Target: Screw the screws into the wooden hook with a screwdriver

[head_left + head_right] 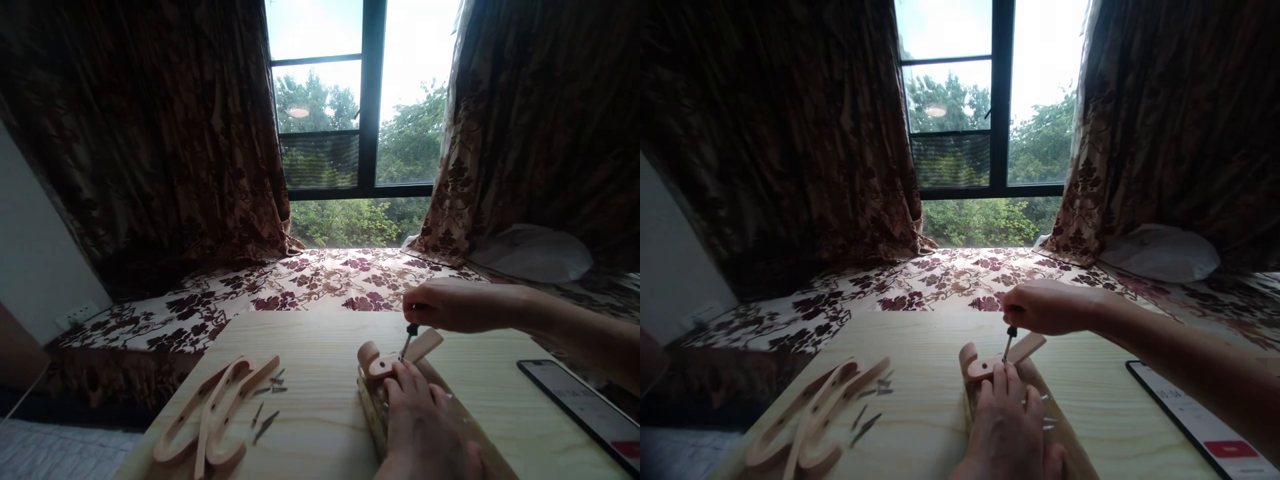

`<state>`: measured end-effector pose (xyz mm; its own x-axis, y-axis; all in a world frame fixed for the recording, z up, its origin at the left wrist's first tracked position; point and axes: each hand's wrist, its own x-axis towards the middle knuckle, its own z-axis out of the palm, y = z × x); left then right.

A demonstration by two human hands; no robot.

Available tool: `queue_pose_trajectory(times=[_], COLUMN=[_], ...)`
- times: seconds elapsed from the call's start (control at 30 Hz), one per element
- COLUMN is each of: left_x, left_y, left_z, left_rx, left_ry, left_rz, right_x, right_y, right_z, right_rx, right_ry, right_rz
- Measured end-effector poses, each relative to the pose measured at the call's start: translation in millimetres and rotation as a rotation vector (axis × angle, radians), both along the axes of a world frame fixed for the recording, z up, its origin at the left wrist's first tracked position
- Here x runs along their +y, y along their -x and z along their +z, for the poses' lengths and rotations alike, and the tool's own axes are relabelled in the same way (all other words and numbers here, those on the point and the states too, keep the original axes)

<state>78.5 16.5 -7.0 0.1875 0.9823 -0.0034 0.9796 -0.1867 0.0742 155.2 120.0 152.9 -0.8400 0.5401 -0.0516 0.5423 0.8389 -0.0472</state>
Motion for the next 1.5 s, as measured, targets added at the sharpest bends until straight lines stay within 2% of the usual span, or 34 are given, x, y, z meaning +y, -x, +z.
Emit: queue_pose_trajectory(times=[0.1, 0.2, 0.37, 0.47, 0.57, 0.7, 0.9, 0.97, 1.17, 1.27, 1.37, 1.5], left_x=[8.0, 10.7, -4.6, -13.6, -17.1, -17.0, -15.9, -13.9, -6.2, -7.8, -11.2, -15.0], left_y=[2.7, 7.8, 13.5, 16.3, 19.8, 22.1, 16.7, 14.1, 10.9, 10.7, 10.3, 11.7], left_z=[-4.1, -3.1, 16.0, 28.5, 31.2, 30.2, 45.4, 40.8, 8.0, 5.4, 14.4, 37.0], left_rx=[-0.003, -0.026, -0.035, -0.052, -0.111, -0.108, -0.063, -0.041, -0.038, -0.022, -0.003, 0.0], left_ry=[0.036, 0.093, 0.016, 0.059, 0.024, -0.037, 0.14, 0.127, -0.012, -0.037, -0.027, 0.075], left_rz=[-0.013, -0.043, -0.039, -0.034, -0.089, -0.097, -0.026, -0.013, 0.021, 0.016, 0.013, -0.006], right_x=[-3.7, -3.8, -1.0, -1.8, -2.3, -3.2, -7.7, -7.6, -6.6, -7.4, -6.8, -4.5], right_y=[0.8, 0.9, 3.1, 4.4, 5.1, 7.0, 8.1, 5.8, 2.9, 7.1, 10.3, 11.2], right_z=[0.2, -0.3, -1.1, 4.1, 10.4, 11.9, 10.1, 11.1, 11.6, 10.4, 11.5, 15.5], right_rx=[-0.021, -0.015, -0.011, -0.045, -0.08, -0.079, -0.069, -0.057, -0.056, -0.069, -0.069, -0.074], right_ry=[0.003, 0.068, 0.087, 0.056, 0.057, 0.06, 0.049, 0.069, 0.086, 0.051, 0.03, 0.105], right_rz=[-0.053, -0.041, -0.03, -0.05, -0.031, 0.01, -0.052, -0.06, -0.014, -0.037, -0.056, 0.002])
